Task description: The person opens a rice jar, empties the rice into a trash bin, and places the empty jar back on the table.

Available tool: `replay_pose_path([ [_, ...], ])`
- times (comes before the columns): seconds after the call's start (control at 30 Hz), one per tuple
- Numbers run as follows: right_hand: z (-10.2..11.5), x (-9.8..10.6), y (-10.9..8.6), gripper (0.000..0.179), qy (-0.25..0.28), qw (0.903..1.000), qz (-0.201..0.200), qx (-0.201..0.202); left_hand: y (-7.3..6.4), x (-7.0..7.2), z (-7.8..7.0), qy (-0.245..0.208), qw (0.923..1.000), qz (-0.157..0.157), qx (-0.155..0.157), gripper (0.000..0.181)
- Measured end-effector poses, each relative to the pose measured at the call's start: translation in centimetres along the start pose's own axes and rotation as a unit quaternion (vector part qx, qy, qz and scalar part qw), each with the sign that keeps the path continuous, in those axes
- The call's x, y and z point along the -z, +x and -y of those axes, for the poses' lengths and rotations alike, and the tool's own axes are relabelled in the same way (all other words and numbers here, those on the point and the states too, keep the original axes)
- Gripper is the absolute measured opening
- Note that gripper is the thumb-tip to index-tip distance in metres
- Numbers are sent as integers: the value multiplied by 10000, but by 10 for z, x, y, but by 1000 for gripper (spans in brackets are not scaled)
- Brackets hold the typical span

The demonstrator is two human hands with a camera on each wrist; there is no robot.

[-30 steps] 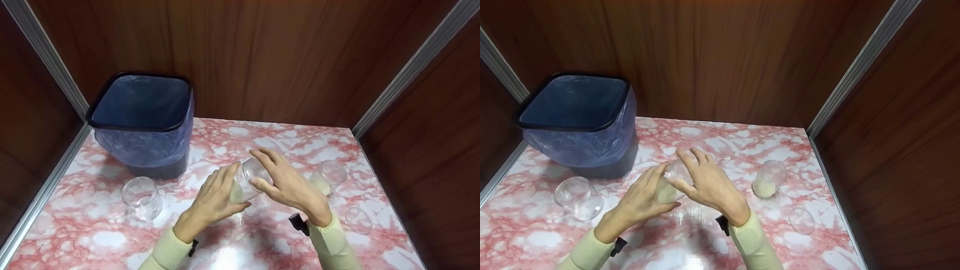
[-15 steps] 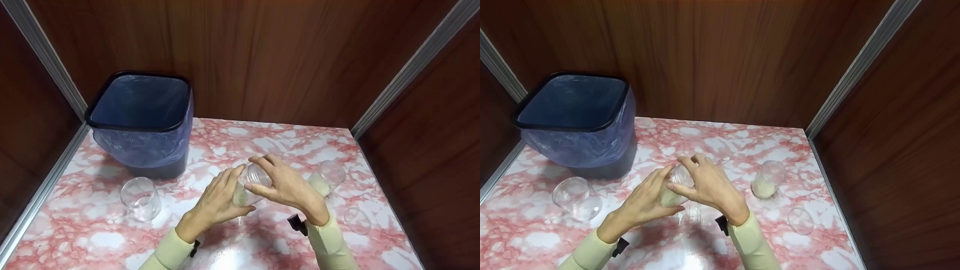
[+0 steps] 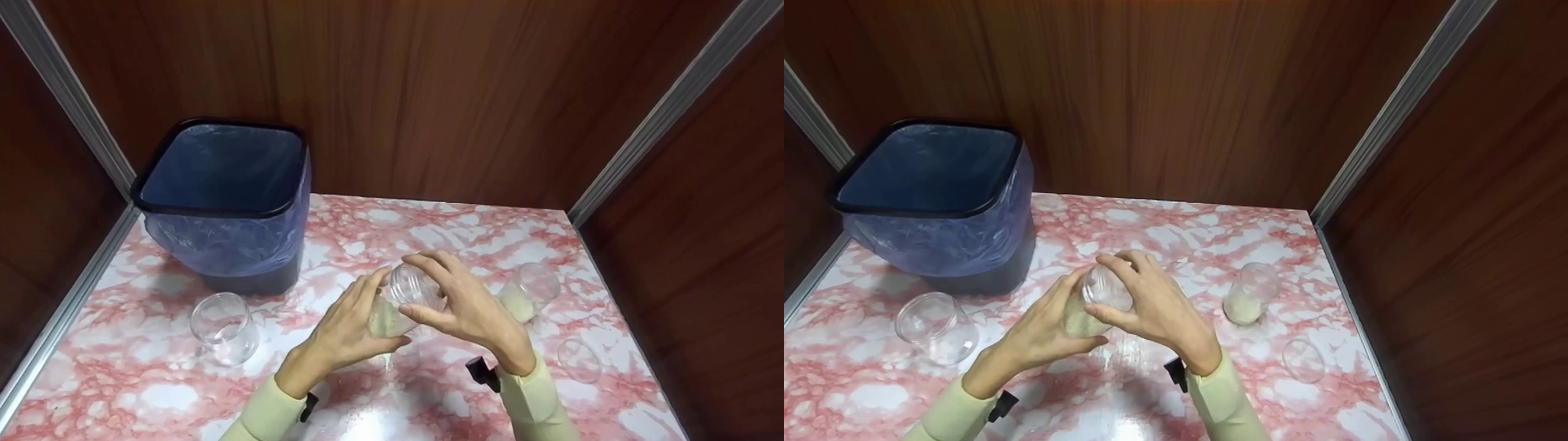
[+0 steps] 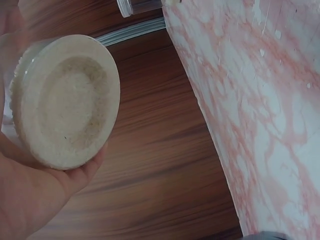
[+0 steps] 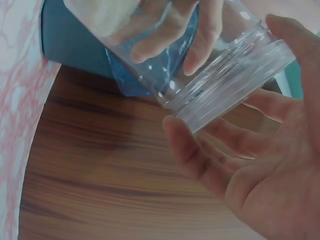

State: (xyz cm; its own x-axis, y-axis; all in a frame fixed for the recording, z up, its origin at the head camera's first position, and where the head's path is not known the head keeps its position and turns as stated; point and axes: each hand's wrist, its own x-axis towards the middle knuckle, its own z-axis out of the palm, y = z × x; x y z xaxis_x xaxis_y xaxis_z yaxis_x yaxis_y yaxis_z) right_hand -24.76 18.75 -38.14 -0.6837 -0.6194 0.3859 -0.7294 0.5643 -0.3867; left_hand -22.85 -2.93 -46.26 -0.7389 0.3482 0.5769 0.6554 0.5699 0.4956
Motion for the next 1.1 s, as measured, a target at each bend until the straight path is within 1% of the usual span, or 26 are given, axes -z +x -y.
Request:
replay_pose_path([
  [0.1, -1, -3, -3, 65, 333, 9992, -195, -72, -3, 6, 0, -52, 9999, -103, 10, 101],
  [0.2, -6, -5, -9, 64, 692, 9965, -464, -79, -5, 12, 0, -82, 9998, -161, 49, 102],
  [0.33, -19, -6, -20, 59, 1164, 9898, -821, -98, -4, 20, 0, -51, 9997, -187, 113, 104],
  [0.47, -33, -8, -30, 56, 1500, 9840, -949, -135, -3, 29, 0, 95, 9996, -262, 45, 105],
  [0.57, -43, -9, -37, 54, 1763, 9798, -892, -294, -1, 37, -1, 168, 9995, -283, -12, 106],
  [0.67, -53, -9, -44, 53, 1912, 9761, -801, -660, 1, 46, -1, 230, 9994, -272, -46, 106],
  [0.8, -68, -8, -56, 48, 1813, 9737, -656, -1209, 6, 58, -3, 420, 9984, -332, -192, 106],
  [0.97, -89, -5, -72, 42, 1658, 9708, -493, -1664, 15, 73, -5, 633, 9956, -431, -541, 105],
  [1.1, -105, 0, -84, 37, 1539, 9668, -115, -2038, 22, 86, -8, 787, 9931, -445, -741, 104],
])
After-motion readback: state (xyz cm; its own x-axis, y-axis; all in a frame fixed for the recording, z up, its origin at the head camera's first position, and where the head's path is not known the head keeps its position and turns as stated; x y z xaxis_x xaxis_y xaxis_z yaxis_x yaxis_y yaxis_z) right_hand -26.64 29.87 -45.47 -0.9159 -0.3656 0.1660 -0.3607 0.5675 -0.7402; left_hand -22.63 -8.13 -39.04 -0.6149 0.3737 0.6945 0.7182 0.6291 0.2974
